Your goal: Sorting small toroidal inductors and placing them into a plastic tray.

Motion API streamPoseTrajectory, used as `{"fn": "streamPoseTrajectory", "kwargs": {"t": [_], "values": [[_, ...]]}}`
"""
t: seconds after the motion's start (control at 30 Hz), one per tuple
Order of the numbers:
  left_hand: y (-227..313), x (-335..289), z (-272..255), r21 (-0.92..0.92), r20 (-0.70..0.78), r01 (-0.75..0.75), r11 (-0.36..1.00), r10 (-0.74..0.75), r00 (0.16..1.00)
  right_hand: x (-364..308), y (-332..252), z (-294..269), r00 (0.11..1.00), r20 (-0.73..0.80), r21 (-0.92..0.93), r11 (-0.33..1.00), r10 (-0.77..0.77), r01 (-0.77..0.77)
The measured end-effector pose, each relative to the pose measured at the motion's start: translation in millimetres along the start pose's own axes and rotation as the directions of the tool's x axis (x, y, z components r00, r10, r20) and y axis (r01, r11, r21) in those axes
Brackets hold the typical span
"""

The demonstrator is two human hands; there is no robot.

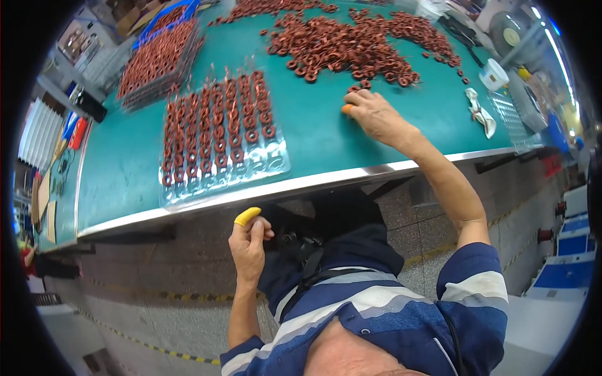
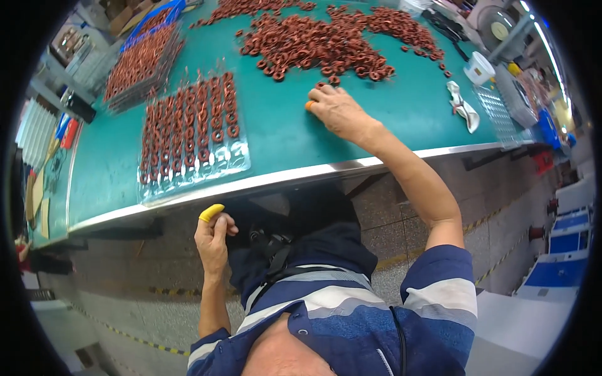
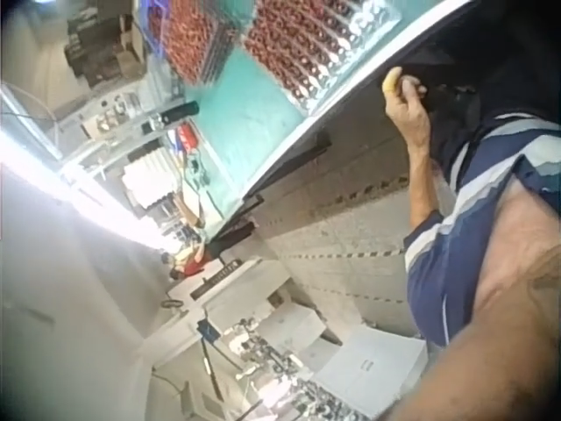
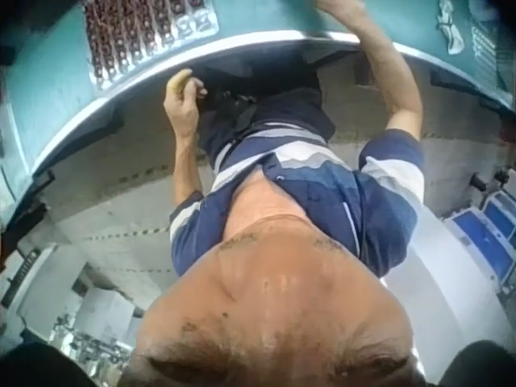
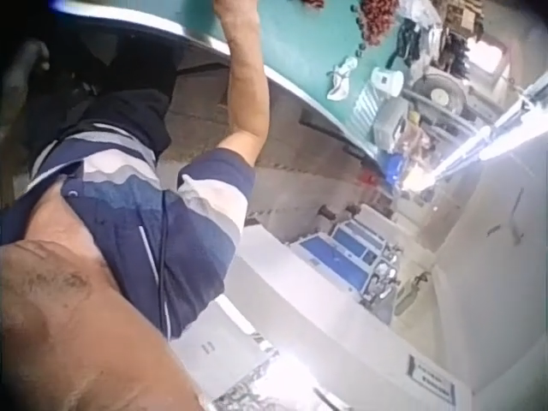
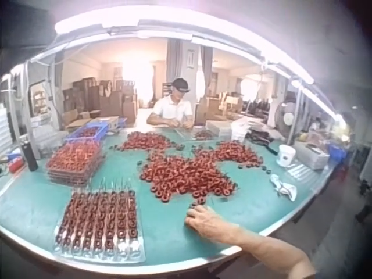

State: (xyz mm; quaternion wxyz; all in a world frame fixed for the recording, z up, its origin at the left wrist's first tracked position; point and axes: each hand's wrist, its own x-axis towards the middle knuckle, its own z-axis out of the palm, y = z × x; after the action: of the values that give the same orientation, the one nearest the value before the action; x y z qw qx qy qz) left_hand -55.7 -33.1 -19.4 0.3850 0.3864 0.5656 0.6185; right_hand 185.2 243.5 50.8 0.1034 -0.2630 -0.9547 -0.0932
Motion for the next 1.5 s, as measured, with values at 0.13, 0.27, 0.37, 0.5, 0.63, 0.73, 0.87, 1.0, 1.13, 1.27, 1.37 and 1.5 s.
{"fn": "streamPoseTrajectory", "kwargs": {"t": [0.13, 0.27, 0.37, 0.5, 0.63, 0.73, 0.87, 1.0, 1.13, 1.27, 1.37, 1.5], "values": [[8, 6, 15, -0.033, 0.044, -0.042, 0.999, 0.044, 0.998, 2, 4, -12, 0.982, 0.176, 0.070, 0.994, 0.068, -0.081], [14, 10, 35, -0.056, 0.088, -0.067, 0.996, 0.072, 0.994, -9, 15, -11, 0.986, 0.136, 0.027, 0.994, 0.101, -0.105], [13, 11, 40, -0.026, 0.129, -0.068, 0.997, 0.071, 0.989, -13, 17, -13, 0.974, 0.211, -0.058, 0.996, 0.080, -0.070], [15, 10, 44, -0.013, 0.155, -0.064, 0.998, 0.066, 0.986, -16, 28, -21, 0.976, 0.199, -0.131, 0.990, 0.084, -0.059], [23, 11, 51, -0.028, 0.150, -0.068, 0.997, 0.071, 0.986, -18, 29, -25, 0.989, -0.008, 0.138, 0.980, 0.149, -0.146], [37, 24, 76, -0.071, 0.159, -0.121, 0.990, 0.131, 0.979, -26, 1, -46, 0.885, 0.070, 0.844, 0.446, 0.459, -0.298], [49, 52, 118, 0.105, 0.173, -0.330, 0.938, 0.309, 0.935, -31, -48, -54, 0.827, 0.220, 0.975, -0.138, 0.518, -0.173], [49, 66, 136, 0.222, 0.166, -0.568, 0.793, 0.543, 0.823, -29, -80, -44, 0.866, 0.159, 0.983, -0.154, 0.474, -0.096], [50, 62, 119, 0.258, 0.179, -0.491, 0.832, 0.458, 0.871, -35, -88, -46, 0.821, -0.018, 0.995, 0.093, 0.571, -0.042], [59, 57, 104, 0.291, 0.311, -0.449, 0.845, 0.360, 0.879, -40, -86, -48, 0.913, 0.068, 0.994, 0.052, 0.403, -0.097], [59, 53, 99, 0.258, 0.369, -0.405, 0.877, 0.298, 0.881, -38, -92, -60, 0.912, 0.026, 0.939, 0.304, 0.409, -0.163], [72, 51, 96, 0.222, 0.431, -0.271, 0.937, 0.155, 0.889, -38, -96, -66, 0.903, -0.255, 0.751, 0.659, 0.345, -0.040]]}}
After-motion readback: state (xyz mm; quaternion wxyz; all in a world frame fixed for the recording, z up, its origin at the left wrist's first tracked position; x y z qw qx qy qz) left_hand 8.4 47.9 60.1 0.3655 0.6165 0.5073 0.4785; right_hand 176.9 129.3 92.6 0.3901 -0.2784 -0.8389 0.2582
